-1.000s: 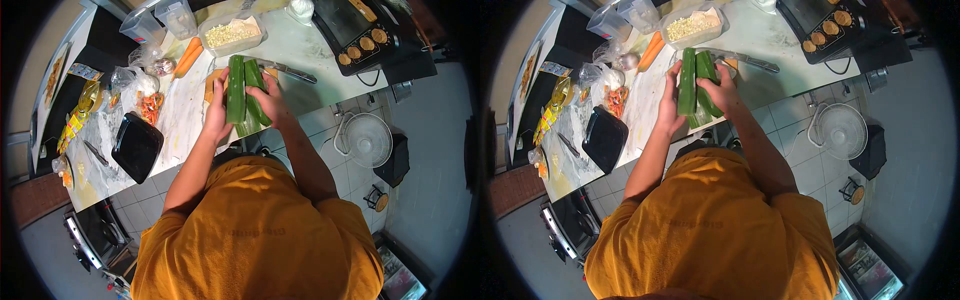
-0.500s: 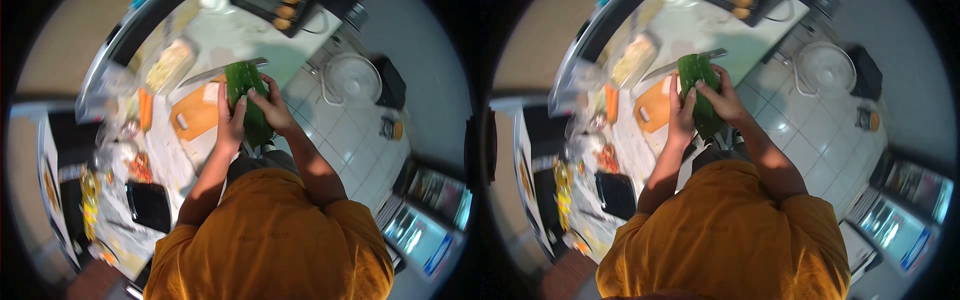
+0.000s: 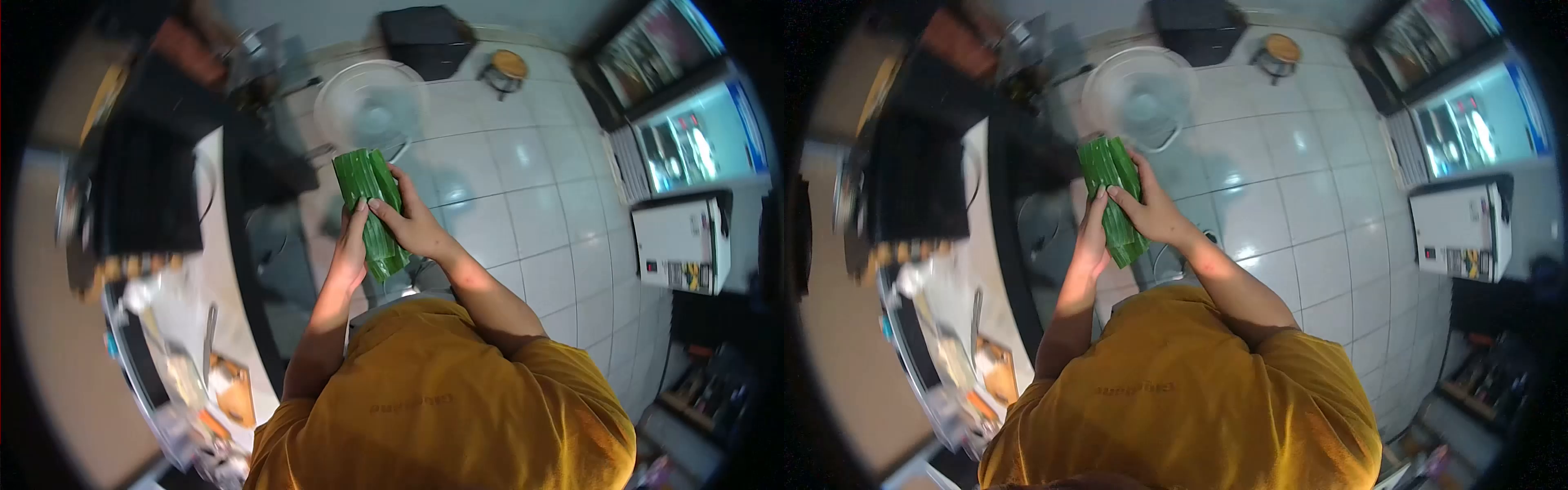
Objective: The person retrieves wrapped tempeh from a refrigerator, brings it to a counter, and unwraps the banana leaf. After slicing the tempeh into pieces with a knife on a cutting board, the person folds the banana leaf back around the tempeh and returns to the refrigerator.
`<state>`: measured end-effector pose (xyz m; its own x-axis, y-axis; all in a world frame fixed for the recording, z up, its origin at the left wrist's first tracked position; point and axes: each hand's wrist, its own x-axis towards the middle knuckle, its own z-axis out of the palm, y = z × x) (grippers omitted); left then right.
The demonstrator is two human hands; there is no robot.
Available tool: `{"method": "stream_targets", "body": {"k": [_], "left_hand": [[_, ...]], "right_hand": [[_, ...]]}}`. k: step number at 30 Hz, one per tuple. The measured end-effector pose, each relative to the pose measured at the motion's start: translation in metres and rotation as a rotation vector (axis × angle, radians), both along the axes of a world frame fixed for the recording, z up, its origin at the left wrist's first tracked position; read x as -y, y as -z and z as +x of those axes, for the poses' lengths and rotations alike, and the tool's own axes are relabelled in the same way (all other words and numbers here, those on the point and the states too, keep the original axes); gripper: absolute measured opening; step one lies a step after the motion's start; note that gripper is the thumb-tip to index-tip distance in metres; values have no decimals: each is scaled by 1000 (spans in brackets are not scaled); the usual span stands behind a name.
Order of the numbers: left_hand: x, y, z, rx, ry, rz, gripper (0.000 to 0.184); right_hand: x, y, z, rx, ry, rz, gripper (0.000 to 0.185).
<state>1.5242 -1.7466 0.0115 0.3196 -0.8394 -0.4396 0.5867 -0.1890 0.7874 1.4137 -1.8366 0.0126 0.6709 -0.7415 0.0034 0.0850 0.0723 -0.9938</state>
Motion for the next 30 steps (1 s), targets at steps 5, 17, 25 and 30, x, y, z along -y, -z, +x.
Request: {"method": "stream_targets", "body": {"k": [5,17,25,30], "left_hand": [[177,-4,-91,-2,358,-163,58],[493,13,-275,-138,998,-75,53],[694,-25,-352,-229,1283,-67,47],[810,-20,-400,-237,1339,7,43]], "right_hand": [[138,-17,-115,-83,321,-55,65],[365,14,-305,-202,977,196,69],[526,-28,-372,-87,1218,239,83],[631,-23,-414,76,1299,223,79]]}}
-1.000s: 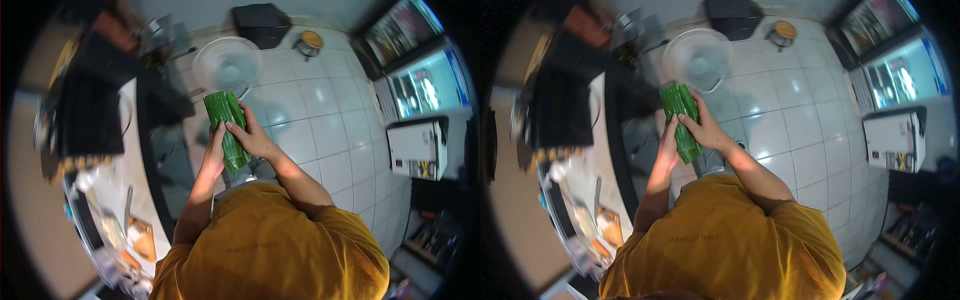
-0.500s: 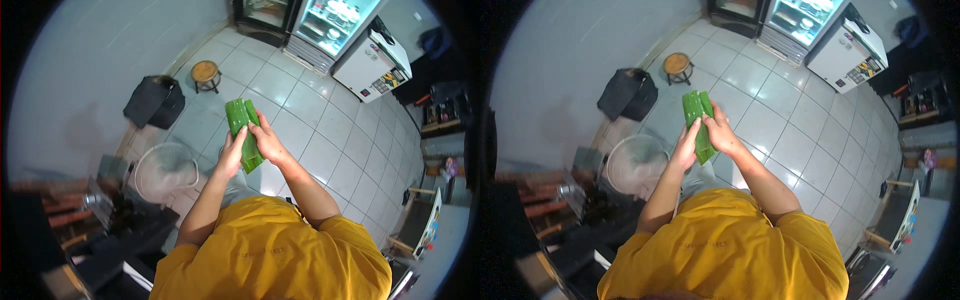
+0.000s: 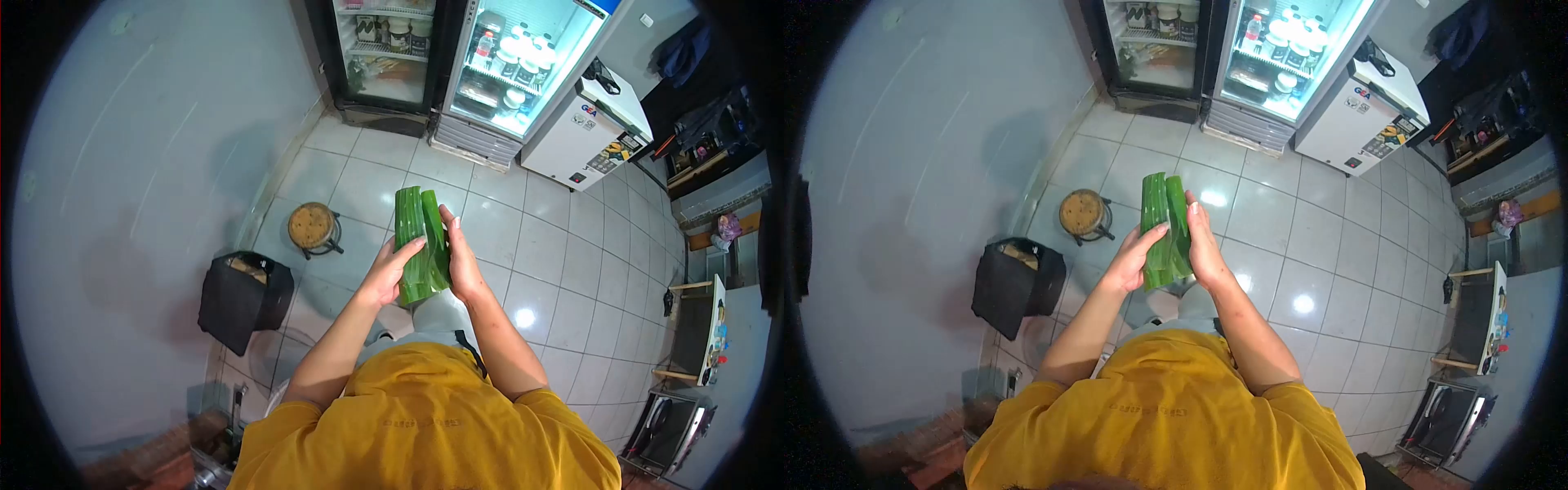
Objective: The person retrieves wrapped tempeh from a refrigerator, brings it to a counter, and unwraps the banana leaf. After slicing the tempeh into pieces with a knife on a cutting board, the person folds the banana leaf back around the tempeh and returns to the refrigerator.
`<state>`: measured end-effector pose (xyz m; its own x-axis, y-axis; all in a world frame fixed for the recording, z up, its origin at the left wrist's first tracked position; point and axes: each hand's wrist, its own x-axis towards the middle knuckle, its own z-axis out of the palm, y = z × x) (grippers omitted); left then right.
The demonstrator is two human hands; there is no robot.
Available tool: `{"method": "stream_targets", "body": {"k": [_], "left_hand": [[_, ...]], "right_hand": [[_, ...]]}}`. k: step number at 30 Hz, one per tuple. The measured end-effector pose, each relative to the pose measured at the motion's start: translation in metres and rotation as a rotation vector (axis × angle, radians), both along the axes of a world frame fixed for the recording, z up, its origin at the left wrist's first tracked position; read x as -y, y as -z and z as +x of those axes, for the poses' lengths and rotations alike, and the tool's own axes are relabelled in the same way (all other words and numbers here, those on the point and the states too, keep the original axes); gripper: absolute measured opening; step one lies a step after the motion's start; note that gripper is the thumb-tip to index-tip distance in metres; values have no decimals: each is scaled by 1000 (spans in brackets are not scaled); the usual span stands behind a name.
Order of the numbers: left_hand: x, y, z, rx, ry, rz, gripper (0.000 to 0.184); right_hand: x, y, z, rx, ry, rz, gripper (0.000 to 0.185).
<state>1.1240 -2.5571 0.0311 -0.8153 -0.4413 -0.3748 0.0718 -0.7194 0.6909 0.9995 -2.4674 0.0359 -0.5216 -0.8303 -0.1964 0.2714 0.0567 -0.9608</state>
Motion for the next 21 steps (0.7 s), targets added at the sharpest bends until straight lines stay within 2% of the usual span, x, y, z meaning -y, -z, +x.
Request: {"method": "stream_targets", "body": {"k": [3,5,7,9,12,16,19,21], "left_hand": [[68,13,-33,-7,-19,-17,51],[116,22,-51,51,-58,-33,49],[169,31,-74,-138,-90,88,44],[209,25,-91,-138,-130,112,40],[271,4,-119,-180,-325,129,40],[357,8,-119,-189,-390,78,41],[422,-5,-136,-176,-537,76,34],[473,4,-137,-202,-516,40,36]], "right_hand": [[63,7,-46,30,2,-32,71],[110,16,-82,18,-25,-16,66],[164,19,-119,46,38,-11,53],[210,12,-141,131,-3,-33,46],[289,-4,-176,48,-89,-39,38],[387,-4,-215,-87,-105,-4,38],[460,-4,-250,-79,-172,29,37],[514,5,-268,-94,-190,68,37]]}}
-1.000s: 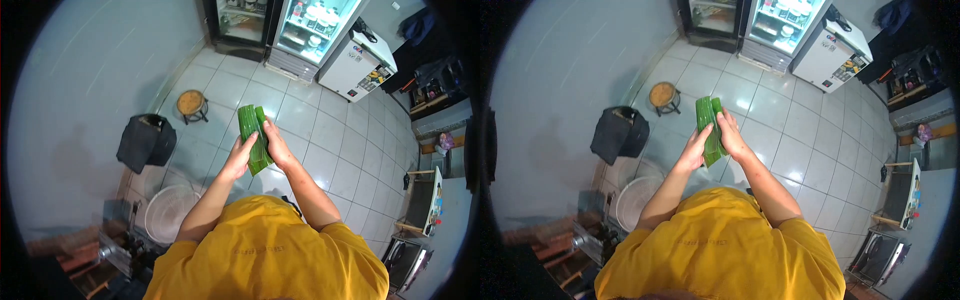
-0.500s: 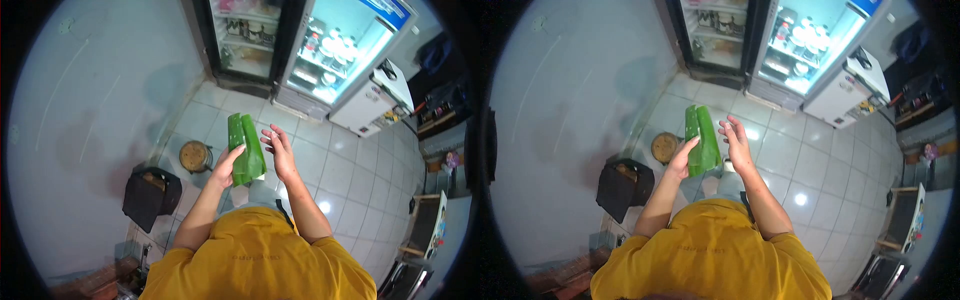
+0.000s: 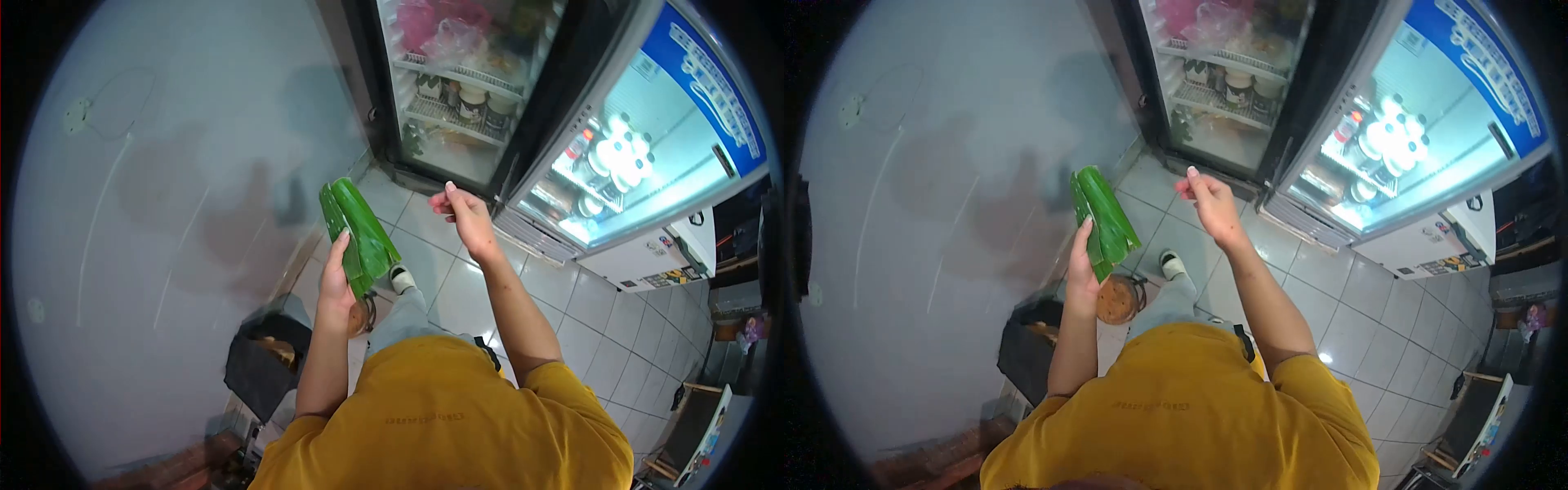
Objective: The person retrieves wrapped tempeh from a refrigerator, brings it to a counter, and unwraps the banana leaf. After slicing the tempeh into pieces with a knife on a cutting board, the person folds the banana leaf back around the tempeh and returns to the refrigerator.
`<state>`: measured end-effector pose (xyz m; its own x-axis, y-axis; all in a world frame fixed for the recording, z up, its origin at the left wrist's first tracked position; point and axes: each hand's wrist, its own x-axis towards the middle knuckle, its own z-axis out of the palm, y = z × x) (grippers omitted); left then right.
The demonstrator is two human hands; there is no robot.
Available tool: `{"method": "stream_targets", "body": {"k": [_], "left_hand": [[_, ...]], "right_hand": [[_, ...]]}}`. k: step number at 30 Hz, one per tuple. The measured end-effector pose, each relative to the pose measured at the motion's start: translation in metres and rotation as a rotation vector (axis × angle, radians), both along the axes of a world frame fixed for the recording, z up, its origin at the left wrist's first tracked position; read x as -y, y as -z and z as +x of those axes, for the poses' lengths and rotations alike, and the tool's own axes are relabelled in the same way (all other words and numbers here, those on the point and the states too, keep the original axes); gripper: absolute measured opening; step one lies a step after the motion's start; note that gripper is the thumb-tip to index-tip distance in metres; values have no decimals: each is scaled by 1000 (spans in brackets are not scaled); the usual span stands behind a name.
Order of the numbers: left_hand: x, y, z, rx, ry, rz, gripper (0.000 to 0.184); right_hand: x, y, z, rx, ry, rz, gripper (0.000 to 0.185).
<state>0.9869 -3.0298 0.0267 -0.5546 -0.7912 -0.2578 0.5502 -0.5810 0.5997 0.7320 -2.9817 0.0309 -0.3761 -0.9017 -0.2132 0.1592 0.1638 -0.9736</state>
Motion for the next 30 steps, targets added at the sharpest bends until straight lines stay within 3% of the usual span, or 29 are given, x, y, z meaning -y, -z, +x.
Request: {"method": "stream_targets", "body": {"k": [4,6,8,10,11,13,14,16,17,21,25,30], "left_hand": [[108,4,-8,14,-54,-22,37],[150,6,-6,23,-62,-24,37],[194,6,-6,44,-67,7,38],[228,0,-1,93,-91,15,40],[249,-3,1,139,-106,-3,41],[286,3,8,149,-132,-9,43],[307,6,12,156,-157,-8,45],[347,13,21,178,-174,-18,46],[365,14,20,204,-198,-17,47],[435,5,21,160,-264,6,47],[504,12,60,163,-204,-21,46],[565,-4,-8,157,-40,12,44]], "right_hand": [[118,-3,-27,-126,81,-106,33],[178,-18,-39,-405,74,-114,30],[234,-33,-48,-496,66,-115,30],[286,-57,-49,-981,91,-245,32],[311,-67,-49,-980,91,-248,32],[364,-83,-48,-1461,68,-266,38],[396,-88,-49,-1464,82,-275,38],[454,-88,-55,-1796,-50,-413,48],[478,-86,-60,-1795,-60,-415,48],[563,-85,-69,-2491,-173,-126,59],[588,-93,-1,-2652,-110,142,58],[588,-113,-56,-2596,-112,160,41]]}}
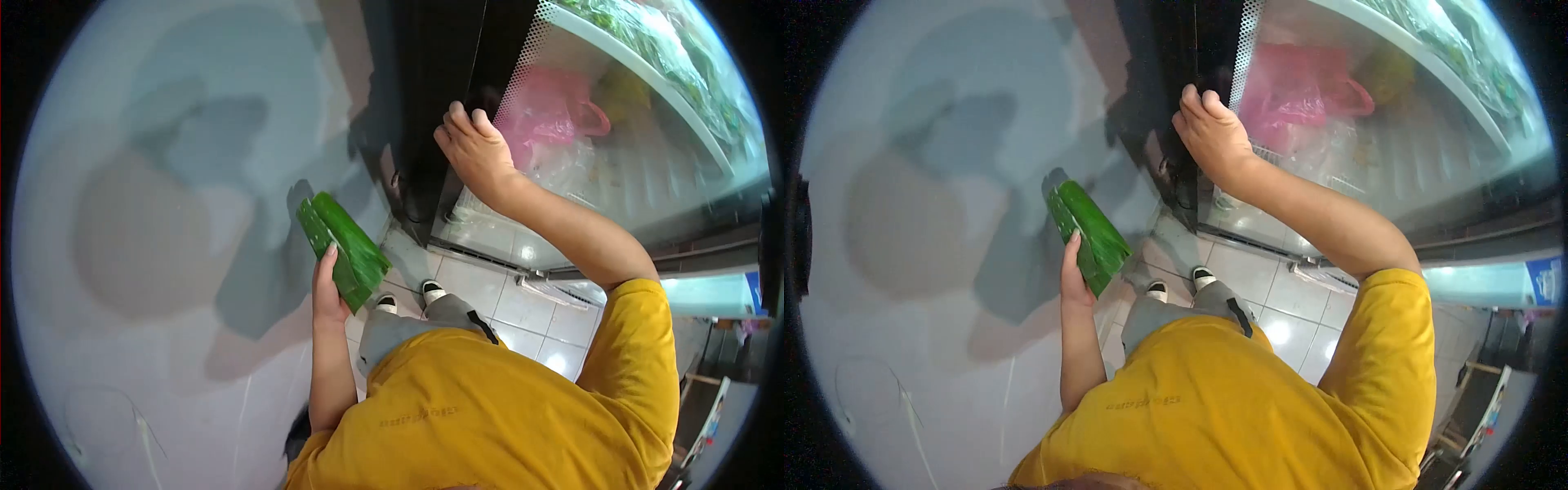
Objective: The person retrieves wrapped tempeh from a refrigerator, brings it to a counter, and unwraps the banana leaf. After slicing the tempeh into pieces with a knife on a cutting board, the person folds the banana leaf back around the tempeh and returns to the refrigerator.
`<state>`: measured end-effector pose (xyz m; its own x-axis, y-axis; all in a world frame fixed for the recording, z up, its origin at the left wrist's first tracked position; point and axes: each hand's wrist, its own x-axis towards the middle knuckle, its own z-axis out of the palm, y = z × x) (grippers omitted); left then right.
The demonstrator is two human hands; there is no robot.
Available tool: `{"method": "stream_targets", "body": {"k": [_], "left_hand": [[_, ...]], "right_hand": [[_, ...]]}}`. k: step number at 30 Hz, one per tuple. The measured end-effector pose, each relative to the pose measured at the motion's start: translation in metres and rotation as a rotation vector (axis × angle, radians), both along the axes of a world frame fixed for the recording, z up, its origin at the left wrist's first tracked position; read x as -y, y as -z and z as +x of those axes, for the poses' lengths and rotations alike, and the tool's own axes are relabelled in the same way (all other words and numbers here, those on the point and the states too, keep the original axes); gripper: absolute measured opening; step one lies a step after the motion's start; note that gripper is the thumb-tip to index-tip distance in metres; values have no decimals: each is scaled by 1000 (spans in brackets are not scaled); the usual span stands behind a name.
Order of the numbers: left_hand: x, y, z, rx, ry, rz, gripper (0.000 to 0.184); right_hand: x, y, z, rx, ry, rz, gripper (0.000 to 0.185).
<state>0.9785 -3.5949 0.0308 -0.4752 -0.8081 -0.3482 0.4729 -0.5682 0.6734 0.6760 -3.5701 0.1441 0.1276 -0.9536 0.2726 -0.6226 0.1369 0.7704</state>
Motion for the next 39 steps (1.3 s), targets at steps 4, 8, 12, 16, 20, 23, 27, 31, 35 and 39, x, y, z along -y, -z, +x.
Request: {"method": "stream_targets", "body": {"k": [4,8,12,16,20,23,27,31,35,39], "left_hand": [[44,-9,-13,-5,108,-72,43],[88,-22,-10,-71,336,-80,44],[108,-26,-12,-205,409,-72,40],[106,-34,-27,-273,487,-83,36],[91,-44,-60,-231,560,-72,41],[73,-55,-94,-218,667,-146,44],[38,-63,-129,-259,730,-153,41],[-8,-67,-147,-282,867,-147,42],[-52,-62,-186,-268,992,-172,43],[-127,-70,-223,-177,1078,-205,44]], "right_hand": [[14,12,19,128,78,-164,22],[24,16,37,103,161,-235,19],[12,20,70,154,247,-247,15],[-44,29,102,159,225,-211,26],[-97,32,142,118,255,-256,28],[-140,32,165,195,251,-307,33],[-198,37,202,271,265,-375,29],[-255,31,238,383,259,-560,34],[-307,53,242,370,222,-833,38],[-381,49,231,367,344,-1266,68]]}}
